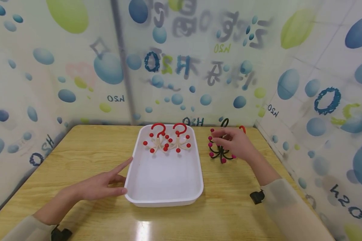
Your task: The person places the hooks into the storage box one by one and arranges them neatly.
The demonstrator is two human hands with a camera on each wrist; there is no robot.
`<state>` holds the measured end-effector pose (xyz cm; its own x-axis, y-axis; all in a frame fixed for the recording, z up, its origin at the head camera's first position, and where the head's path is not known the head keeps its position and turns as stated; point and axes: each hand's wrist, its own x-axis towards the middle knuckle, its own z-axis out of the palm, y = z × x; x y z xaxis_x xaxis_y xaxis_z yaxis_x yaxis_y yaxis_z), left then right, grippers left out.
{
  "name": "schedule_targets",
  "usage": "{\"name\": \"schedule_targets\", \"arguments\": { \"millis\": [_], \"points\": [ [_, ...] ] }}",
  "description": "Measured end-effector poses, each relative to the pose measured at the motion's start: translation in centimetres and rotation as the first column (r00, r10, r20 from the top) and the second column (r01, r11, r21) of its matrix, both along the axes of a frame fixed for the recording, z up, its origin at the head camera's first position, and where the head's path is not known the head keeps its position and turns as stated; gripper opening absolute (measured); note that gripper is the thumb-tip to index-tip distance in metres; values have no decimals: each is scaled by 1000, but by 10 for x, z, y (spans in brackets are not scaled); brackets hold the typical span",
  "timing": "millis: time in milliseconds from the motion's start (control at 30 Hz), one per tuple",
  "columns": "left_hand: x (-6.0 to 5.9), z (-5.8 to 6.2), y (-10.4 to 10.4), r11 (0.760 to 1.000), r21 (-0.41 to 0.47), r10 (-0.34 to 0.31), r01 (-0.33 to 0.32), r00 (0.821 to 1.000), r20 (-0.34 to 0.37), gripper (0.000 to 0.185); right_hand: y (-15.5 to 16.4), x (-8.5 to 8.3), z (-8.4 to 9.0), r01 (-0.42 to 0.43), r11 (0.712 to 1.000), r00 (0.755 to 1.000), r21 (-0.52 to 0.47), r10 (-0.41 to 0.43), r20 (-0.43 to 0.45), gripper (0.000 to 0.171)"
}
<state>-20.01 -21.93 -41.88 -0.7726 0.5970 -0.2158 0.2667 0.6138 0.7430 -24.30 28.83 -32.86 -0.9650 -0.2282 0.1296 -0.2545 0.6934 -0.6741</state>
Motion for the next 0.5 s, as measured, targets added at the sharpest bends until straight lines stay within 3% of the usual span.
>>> {"name": "schedule_targets", "arguments": {
  "millis": [267,500],
  "points": [
    [-1,-1,0,1000,-3,-11,11,1000,-7,104,11,11,-6,19,1000,999,2,-19,28,37],
    [-1,-1,0,1000,12,-3,3,1000,11,104,31,2,-7,68,996,998,-57,-69,-6,39]
  ]
}}
